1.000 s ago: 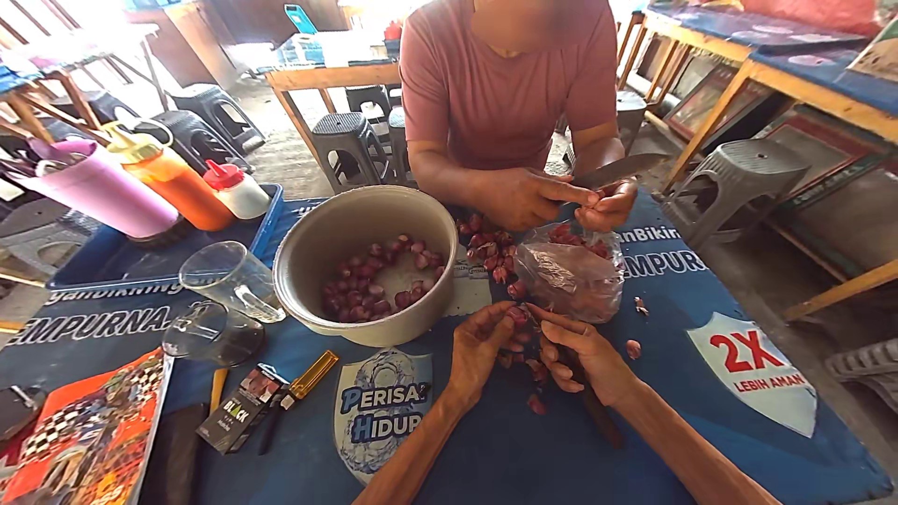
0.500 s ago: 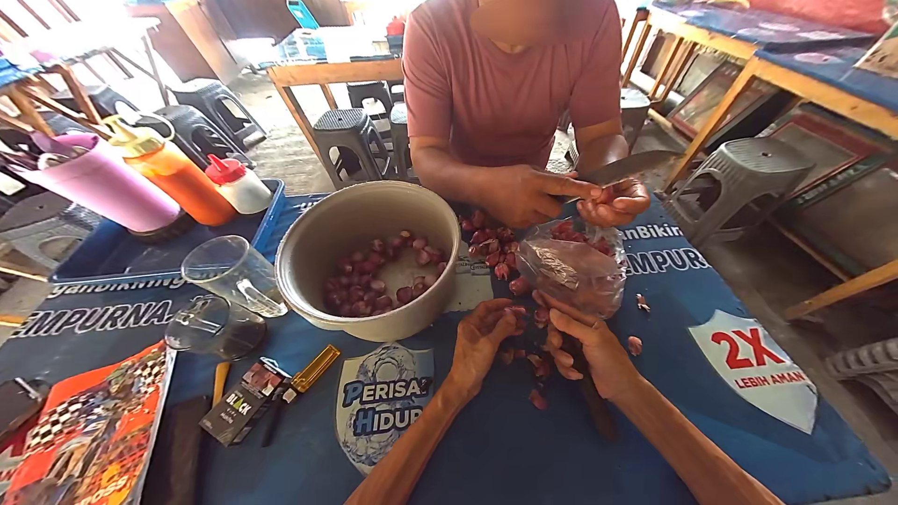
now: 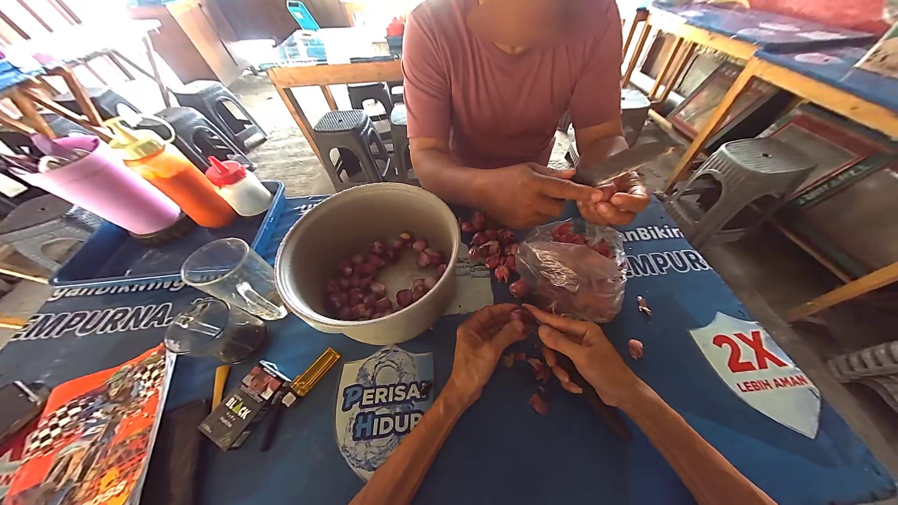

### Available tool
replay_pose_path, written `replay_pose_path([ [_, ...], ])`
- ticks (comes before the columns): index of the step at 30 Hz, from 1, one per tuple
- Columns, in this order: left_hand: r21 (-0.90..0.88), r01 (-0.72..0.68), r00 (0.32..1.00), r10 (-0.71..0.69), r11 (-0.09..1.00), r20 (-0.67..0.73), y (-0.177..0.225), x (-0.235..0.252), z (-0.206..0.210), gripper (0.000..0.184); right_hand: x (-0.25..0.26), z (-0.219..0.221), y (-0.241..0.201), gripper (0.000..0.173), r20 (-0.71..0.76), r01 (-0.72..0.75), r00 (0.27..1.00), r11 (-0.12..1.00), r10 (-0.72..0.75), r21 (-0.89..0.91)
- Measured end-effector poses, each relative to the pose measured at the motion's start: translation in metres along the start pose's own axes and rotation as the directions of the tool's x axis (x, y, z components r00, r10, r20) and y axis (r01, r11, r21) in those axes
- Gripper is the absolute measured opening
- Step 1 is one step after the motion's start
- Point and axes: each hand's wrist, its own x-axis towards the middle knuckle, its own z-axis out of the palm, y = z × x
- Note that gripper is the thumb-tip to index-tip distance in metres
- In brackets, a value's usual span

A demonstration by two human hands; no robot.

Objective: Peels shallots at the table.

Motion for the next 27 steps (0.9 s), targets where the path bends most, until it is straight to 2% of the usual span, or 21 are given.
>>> replay_pose_path([
  [4, -0.030, 0.003, 0.997, -0.001, 1.000, 0.072, -0.0012, 0.0016, -0.0009, 0.029, 0.0003, -0.0025, -0.0036, 0.043, -0.063, -0.053, 0.996, 0.990, 0.062, 0.131],
  [9, -0.170, 0.093, 0.988, -0.071, 0.981, 0.134, 0.0019, 0.0037, -0.0035, 0.034, 0.0007, -0.0029, -0.0035, 0.043, -0.060, -0.071, 0.994, 0.967, 0.088, 0.244],
  [12, -0.211, 0.134, 0.985, -0.108, 0.968, 0.132, 0.0037, 0.0044, -0.0032, 0.035, 0.0010, -0.0029, -0.0027, 0.043, -0.064, -0.057, 0.995, 0.972, 0.073, 0.227],
  [19, -0.160, 0.123, 0.991, -0.111, 0.979, 0.080, 0.0011, 0.0053, -0.0026, 0.027, -0.0004, 0.0027, -0.0028, 0.043, -0.093, -0.041, 0.993, 0.960, 0.070, 0.277],
  [22, -0.219, 0.162, 0.987, -0.159, 0.962, 0.028, 0.0038, 0.0054, -0.0031, 0.025, 0.0001, 0.0005, -0.0013, 0.044, -0.064, -0.009, 0.998, 0.980, 0.022, 0.199],
  [24, -0.332, 0.193, 0.978, -0.207, 0.923, -0.005, 0.0058, 0.0062, -0.0046, 0.020, 0.0005, -0.0005, 0.0003, 0.047, -0.020, 0.035, 0.999, 0.995, -0.033, 0.096],
  [27, -0.472, 0.213, 0.968, -0.251, 0.855, -0.018, 0.0061, 0.0069, -0.0064, 0.015, -0.0017, 0.0022, -0.0010, 0.052, 0.070, 0.051, 0.996, 0.998, -0.054, 0.035],
])
